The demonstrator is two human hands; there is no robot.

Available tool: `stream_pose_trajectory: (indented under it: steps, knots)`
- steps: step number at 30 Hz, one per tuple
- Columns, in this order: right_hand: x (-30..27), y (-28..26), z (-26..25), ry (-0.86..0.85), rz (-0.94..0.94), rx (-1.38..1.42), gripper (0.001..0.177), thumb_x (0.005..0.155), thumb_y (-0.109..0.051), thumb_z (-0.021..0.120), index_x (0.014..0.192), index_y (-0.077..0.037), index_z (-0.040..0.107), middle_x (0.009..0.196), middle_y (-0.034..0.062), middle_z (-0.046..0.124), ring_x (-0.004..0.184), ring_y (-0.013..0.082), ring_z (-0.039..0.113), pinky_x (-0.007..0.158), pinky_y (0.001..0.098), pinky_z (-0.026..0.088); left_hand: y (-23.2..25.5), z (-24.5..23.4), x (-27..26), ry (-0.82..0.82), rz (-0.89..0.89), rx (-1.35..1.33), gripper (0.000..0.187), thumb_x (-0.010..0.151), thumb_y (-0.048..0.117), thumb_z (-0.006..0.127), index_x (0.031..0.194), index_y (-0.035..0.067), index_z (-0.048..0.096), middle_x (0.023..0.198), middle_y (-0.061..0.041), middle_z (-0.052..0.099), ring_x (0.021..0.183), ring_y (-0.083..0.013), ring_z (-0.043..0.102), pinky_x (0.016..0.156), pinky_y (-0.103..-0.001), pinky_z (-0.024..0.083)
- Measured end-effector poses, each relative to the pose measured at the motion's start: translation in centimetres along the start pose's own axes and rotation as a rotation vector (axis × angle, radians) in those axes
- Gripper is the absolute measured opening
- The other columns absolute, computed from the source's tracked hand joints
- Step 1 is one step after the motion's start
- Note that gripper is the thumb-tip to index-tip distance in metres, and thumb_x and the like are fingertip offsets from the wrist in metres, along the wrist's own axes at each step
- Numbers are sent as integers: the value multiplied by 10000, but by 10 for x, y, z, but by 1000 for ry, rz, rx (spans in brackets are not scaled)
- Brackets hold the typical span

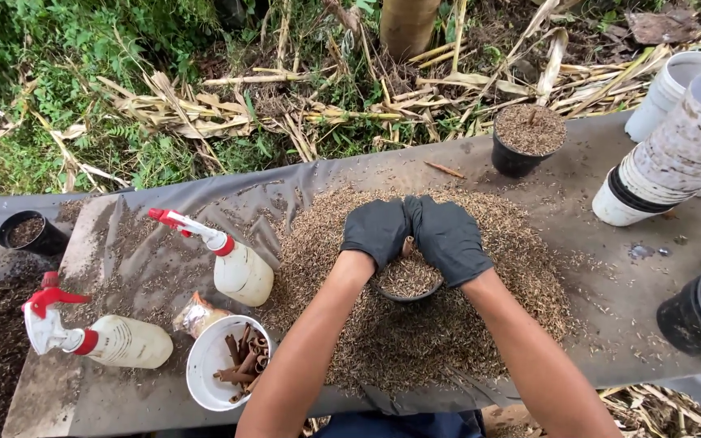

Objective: Filling a small plastic pot with substrate, compacting it, and planting a small cutting.

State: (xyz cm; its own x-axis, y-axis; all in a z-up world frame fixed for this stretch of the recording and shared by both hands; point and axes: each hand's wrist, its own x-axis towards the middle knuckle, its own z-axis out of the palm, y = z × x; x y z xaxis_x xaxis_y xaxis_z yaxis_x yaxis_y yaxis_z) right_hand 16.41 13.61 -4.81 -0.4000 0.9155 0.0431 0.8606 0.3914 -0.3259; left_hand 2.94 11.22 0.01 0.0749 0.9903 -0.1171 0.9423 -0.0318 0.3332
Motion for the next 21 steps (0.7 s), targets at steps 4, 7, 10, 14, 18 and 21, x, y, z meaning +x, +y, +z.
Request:
stream_pose_trajectory:
  steps: [4,7,10,14,18,21]
  knots:
    - [12,-2,-27,-13,-26,-13,593,1020,-689,328,1041,-213,681,959,137,768,1013,396,732,860,522,586,-11,-9,5,41,22,-97,648,1036,517,288,1130,34,709,1064,-252,763,1078,-435,729,922,-545,581]
    - [16,-4,-39,-43,-49,-14,602,1018,-718,303,1005,-237,665,934,112,769,1009,371,740,849,510,590,-9,-43,-27,1,38,-295,604,1035,394,282,1196,-18,693,1166,-325,713,1165,-537,643,1000,-659,506]
    - [20,-15,-52,-66,-61,-13,612,1017,-747,278,970,-261,648,908,87,770,1004,347,749,839,498,594,-40,-10,-13,203,16,-259,548,1056,429,238,1115,72,649,985,-291,741,1002,-505,715,862,-622,564]
    - [22,-26,-48,-243,-343,123,509,1027,-579,407,1104,-139,651,1096,234,738,1144,500,637,984,587,519,-32,-17,-39,351,-112,-319,457,1071,374,293,1150,56,612,895,-281,740,960,-492,725,815,-604,576]
    - [19,-32,-50,-340,-348,144,571,1058,-570,308,1100,-136,676,1087,234,743,1128,497,645,1002,578,524,-23,-14,-54,413,-120,-376,435,1079,352,327,1143,53,636,919,-261,744,952,-487,721,782,-592,599]
    - [26,-18,-27,-275,-382,143,510,1057,-492,399,1180,-87,684,1073,297,729,1110,544,630,970,613,524,-26,-2,-51,527,-63,-332,414,1087,395,369,1006,101,650,871,-224,749,905,-453,732,728,-562,599]
